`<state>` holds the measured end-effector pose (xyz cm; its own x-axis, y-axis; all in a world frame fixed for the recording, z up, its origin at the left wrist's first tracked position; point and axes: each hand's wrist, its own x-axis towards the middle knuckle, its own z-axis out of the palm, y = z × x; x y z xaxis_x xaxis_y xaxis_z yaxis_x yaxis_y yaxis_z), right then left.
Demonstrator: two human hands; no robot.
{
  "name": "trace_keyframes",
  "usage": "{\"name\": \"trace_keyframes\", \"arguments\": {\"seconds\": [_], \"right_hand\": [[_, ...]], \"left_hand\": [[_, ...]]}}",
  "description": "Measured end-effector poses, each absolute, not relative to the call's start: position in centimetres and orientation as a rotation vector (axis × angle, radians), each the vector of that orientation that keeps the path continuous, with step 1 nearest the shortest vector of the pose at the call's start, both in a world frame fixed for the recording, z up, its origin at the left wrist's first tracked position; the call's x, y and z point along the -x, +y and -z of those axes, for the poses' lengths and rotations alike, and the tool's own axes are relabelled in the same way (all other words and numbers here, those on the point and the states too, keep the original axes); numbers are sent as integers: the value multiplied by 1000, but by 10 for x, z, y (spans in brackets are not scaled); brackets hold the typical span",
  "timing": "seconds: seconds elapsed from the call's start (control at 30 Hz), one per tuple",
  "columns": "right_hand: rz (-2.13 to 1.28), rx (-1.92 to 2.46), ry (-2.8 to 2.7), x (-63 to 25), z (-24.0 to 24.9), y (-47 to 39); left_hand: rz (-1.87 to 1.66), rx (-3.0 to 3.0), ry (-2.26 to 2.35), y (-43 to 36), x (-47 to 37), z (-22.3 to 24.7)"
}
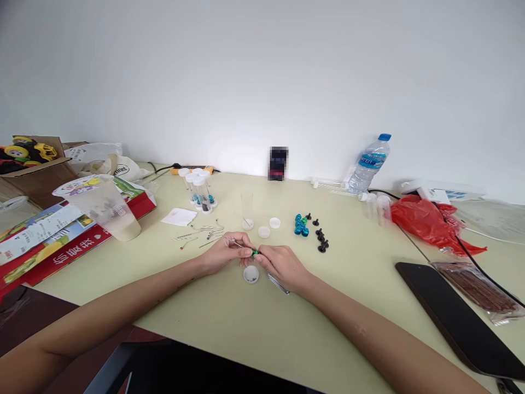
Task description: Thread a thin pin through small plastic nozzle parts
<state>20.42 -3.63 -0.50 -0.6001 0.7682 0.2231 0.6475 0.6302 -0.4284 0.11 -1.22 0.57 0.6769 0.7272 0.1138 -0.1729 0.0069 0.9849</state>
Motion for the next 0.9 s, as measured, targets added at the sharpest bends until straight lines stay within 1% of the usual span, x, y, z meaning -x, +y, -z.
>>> {"name": "trace_keyframes", "arguments": {"seconds": [0.13,0.37,0.57,0.9], "right_hand": [[-489,1135,-2454,-204,5,-36],[-713,1114,-2392,-205,2,-35],[-560,1237,-2279,-203,1,-39],[-402,1156,-2253,-203,6,-37]], "left_hand": [[-749,-1393,516,-11,0,-4],[-754,-1401,539,-10,0,-3],[-801,-1397,541,-10,-1,-6],[-700,-1275,562,-6,3,-7]]}}
